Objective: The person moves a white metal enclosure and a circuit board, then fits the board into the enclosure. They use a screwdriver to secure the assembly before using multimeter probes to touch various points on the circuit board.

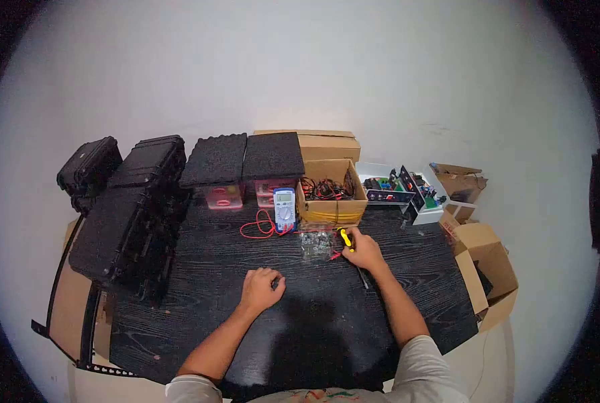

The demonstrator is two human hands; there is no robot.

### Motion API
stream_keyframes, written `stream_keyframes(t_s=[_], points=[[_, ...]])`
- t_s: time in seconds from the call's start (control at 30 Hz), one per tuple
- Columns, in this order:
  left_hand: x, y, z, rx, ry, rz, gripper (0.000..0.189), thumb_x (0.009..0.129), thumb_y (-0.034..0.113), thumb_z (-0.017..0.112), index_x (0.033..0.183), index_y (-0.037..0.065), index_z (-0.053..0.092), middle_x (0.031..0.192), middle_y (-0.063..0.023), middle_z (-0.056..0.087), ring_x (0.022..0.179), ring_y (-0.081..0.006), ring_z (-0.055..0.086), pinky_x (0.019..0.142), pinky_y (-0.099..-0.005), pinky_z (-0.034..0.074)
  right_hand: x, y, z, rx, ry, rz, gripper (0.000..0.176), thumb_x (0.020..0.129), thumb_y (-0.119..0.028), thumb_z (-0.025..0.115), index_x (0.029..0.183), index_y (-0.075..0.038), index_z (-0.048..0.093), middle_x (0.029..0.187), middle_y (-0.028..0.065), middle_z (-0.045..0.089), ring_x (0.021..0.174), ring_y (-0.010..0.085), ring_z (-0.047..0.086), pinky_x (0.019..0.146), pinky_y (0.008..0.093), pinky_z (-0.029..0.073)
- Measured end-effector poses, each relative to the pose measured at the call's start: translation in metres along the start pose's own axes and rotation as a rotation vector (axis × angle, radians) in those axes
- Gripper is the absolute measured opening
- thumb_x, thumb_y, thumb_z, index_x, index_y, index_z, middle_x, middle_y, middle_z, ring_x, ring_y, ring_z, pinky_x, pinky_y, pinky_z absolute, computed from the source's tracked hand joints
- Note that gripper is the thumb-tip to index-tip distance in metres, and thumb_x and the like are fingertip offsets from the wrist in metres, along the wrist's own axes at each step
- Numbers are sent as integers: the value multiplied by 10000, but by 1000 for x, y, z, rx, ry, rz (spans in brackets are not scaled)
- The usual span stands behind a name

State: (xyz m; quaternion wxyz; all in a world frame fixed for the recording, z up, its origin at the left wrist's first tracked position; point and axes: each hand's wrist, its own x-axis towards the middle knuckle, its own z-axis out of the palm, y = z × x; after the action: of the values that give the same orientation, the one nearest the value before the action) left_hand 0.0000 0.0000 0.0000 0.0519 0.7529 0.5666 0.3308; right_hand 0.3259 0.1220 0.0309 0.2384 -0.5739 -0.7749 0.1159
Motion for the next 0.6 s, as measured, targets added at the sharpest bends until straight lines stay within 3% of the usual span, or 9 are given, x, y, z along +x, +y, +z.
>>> stream_keyframes(t_s=[0.07, 0.17, 0.27, 0.37, 0.47, 0.57, 0.6], points=[[1, -3, 3, -3, 8, -5, 183, 866, 252, 722, 862, 71, 745, 919, -79, 751, 916, -278, 692, 818, -439, 485, 2, 5, 9, 61, 55, -12, 461, 852, -207, 736, 1270, -93, 578, 770, 142, 700, 748, 331, 720, 714, 450, 554], [-2, -12, 1, -16, 99, 48, 193, 870, 250, 715, 810, 66, 726, 808, -90, 732, 791, -295, 699, 753, -447, 506, -1, 7, 23, 195, 133, -28, 349, 880, -186, 729, 1189, -61, 624, 703, 119, 665, 634, 272, 675, 627, 399, 520], [-3, -12, -2, 24, 46, -8, 223, 875, 254, 709, 756, 66, 704, 690, -107, 692, 669, -317, 686, 704, -451, 521, -3, 27, 33, 324, 208, -22, 240, 915, -163, 716, 1105, -27, 662, 669, 104, 641, 577, 210, 630, 581, 358, 485], [-1, -5, -7, 21, 42, -1, 204, 875, 243, 719, 779, 64, 737, 685, -146, 699, 623, -348, 699, 639, -456, 550, -4, 27, 34, 366, 217, 20, 198, 919, -212, 721, 1058, -73, 693, 706, 77, 656, 652, 246, 668, 644, 387, 521], [-2, -5, -4, 8, 78, -26, 256, 884, 256, 704, 722, 59, 688, 629, -137, 671, 599, -337, 683, 625, -454, 539, -4, 26, 33, 379, 274, -20, 197, 925, -202, 719, 1051, -53, 695, 718, 83, 664, 640, 239, 664, 629, 380, 514], [-1, -2, -7, 11, 71, -59, 250, 886, 256, 705, 735, 57, 698, 652, -147, 688, 610, -341, 696, 607, -456, 549, -5, 27, 29, 429, 231, 27, 236, 907, -163, 721, 1099, -33, 679, 868, 127, 699, 764, 284, 691, 712, 390, 542], [-2, -2, -6, 9, 57, -79, 249, 887, 259, 705, 740, 58, 702, 662, -149, 692, 617, -343, 699, 611, -457, 552, -3, 29, 25, 353, 376, -59, 262, 893, -147, 722, 1119, -28, 669, 932, 141, 696, 836, 303, 686, 769, 395, 541]])
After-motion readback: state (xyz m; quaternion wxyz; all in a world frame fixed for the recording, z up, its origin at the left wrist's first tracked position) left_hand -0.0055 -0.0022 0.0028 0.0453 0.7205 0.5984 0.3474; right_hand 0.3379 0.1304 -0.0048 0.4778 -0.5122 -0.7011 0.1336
